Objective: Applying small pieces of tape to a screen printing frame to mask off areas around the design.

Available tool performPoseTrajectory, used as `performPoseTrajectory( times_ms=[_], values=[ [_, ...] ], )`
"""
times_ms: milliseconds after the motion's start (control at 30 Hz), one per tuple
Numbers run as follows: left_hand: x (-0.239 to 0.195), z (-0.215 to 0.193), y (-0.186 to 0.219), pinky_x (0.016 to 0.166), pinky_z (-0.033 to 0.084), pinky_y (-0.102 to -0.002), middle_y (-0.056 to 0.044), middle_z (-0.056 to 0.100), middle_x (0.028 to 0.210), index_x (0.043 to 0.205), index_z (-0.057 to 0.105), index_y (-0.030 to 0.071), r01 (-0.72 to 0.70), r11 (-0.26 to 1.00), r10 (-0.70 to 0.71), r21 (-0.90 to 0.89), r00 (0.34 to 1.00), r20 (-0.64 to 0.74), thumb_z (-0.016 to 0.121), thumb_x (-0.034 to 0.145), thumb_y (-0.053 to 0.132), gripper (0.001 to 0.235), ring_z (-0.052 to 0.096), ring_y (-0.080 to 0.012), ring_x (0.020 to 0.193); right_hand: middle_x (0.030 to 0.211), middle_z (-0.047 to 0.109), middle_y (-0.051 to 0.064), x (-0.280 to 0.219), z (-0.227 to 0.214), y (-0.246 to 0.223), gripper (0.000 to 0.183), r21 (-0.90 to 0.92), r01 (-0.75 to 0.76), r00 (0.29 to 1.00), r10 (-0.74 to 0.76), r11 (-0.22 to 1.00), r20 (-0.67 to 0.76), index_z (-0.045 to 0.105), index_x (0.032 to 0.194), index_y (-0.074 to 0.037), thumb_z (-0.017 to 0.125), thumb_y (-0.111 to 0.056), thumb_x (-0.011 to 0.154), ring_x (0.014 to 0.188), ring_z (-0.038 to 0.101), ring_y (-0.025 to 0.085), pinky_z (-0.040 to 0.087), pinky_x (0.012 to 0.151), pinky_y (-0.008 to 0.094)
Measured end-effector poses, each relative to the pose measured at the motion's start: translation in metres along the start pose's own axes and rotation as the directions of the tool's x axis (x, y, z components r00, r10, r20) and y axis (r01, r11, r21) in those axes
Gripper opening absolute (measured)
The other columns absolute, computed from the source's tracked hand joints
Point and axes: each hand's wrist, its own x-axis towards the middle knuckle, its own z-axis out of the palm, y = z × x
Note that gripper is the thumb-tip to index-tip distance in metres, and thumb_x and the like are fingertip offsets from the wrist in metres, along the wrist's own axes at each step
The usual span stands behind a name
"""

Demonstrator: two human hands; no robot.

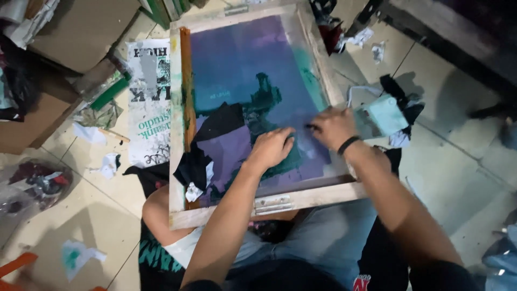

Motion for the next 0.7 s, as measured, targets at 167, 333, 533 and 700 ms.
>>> performPoseTrajectory(
  times_ms=[167,333,533,700],
  values=[
    [0.001,-0.002,-0.003,0.106,0.049,-0.054,-0.025,0.064,0.135,0.144,0.057,0.003,0.014,1.0,-0.014,-0.006,1.0,0.012,0.042,0.107,0.026,0.045,0.062,-0.0407,0.126,0.11,0.077,-0.001,0.007,-0.003,-0.008,0.027,0.154,0.017,0.976,-0.05,0.988,0.21,0.076,0.109,-0.034,0.065,-0.044,0.086,0.116,0.067,0.027,0.051,0.094,0.05],
    [-0.003,-0.008,-0.002,0.108,0.047,-0.054,-0.026,0.063,0.137,0.145,0.056,0.004,0.001,0.999,-0.001,-0.042,1.0,-0.002,0.042,0.107,0.022,0.044,0.061,-0.0416,0.128,0.104,0.078,-0.004,0.0,-0.045,-0.015,0.02,0.085,0.056,0.969,-0.075,0.995,0.235,0.077,0.102,-0.03,0.071,-0.04,0.086,0.11,0.069,0.024,0.055,0.092,0.047],
    [-0.001,-0.005,0.001,0.105,0.05,-0.054,-0.026,0.065,0.134,0.143,0.057,0.004,-0.022,0.997,0.021,-0.079,1.0,-0.024,0.041,0.108,0.022,0.043,0.064,-0.0414,0.123,0.105,0.076,-0.001,0.008,-0.008,-0.006,0.022,0.068,0.003,0.984,-0.015,0.998,0.179,0.073,0.113,-0.03,0.063,-0.037,0.094,0.107,0.071,0.025,0.051,0.093,0.045],
    [-0.003,-0.003,0.0,0.103,0.051,-0.055,-0.026,0.066,0.131,0.142,0.057,0.006,-0.025,0.998,0.025,-0.061,1.0,-0.01,0.045,0.107,0.024,0.042,0.064,-0.0428,0.123,0.11,0.077,0.007,0.009,0.005,0.0,0.027,0.234,-0.136,0.956,0.066,0.963,0.287,0.073,0.12,-0.027,0.063,-0.034,0.096,0.107,0.072,0.03,0.056,0.09,0.047]
  ],
)
